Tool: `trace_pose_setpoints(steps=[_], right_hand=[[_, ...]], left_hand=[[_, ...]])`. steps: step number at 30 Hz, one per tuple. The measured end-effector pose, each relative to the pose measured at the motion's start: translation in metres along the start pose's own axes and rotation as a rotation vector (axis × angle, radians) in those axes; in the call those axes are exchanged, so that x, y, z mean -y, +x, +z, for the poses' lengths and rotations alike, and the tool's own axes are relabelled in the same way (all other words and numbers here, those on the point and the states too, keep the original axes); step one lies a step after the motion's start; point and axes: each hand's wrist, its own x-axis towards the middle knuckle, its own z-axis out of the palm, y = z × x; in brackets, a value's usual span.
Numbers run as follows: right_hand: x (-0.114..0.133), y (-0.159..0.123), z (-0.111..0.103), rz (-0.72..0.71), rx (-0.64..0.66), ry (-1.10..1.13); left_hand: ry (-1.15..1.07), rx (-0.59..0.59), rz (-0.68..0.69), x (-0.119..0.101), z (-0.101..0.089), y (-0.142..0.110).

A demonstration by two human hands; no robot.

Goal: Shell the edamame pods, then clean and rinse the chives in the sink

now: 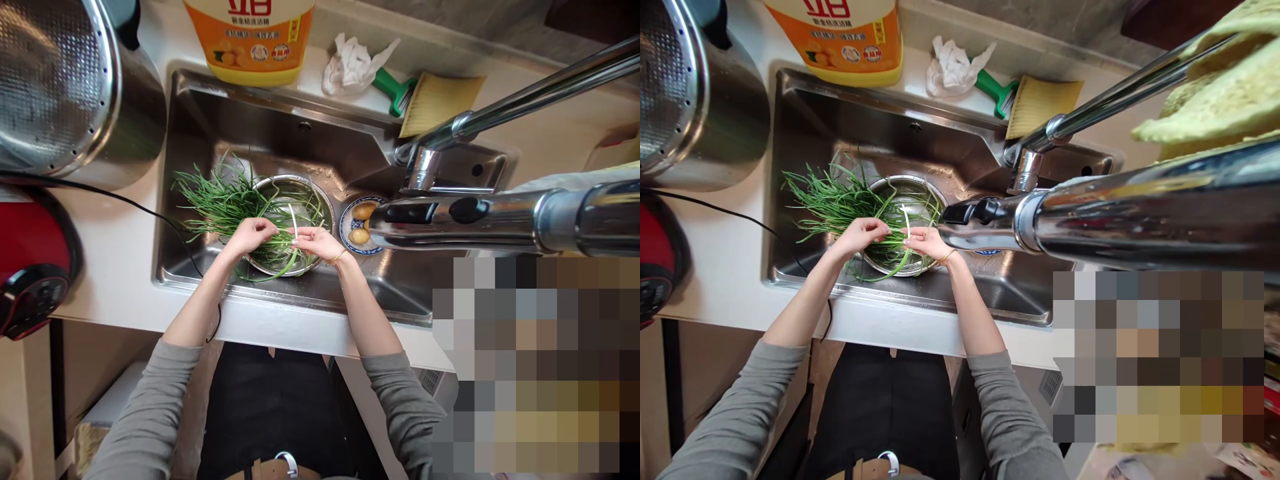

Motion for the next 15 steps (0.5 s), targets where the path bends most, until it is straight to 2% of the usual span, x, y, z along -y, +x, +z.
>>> trace_pose_setpoints(steps=[3, 5, 7, 10, 13, 15], right_hand=[[-0.004, -0.004, -0.008, 0.063, -0.002, 0.026], [-0.007, -0.007, -0.014, 0.077, -0.018, 0.070], [-0.012, -0.010, -0.019, 0.081, -0.037, 0.110], [-0.016, -0.012, -0.020, 0.050, -0.065, 0.135], [-0.018, -0.011, -0.016, 0.014, -0.088, 0.142], [-0.018, -0.009, -0.011, -0.014, -0.114, 0.160]], left_hand=[[0.022, -0.239, 0.051, 0.002, -0.011, 0.009], [0.100, -0.426, 0.093, 0.002, -0.020, 0.015], [0.223, -0.547, 0.142, 0.001, -0.026, 0.019], [0.483, -0.551, 0.254, -0.005, -0.019, 0.015], [0.736, -0.451, 0.422, -0.011, 0.007, -0.002], [0.824, -0.370, 0.488, -0.012, 0.028, -0.016]])
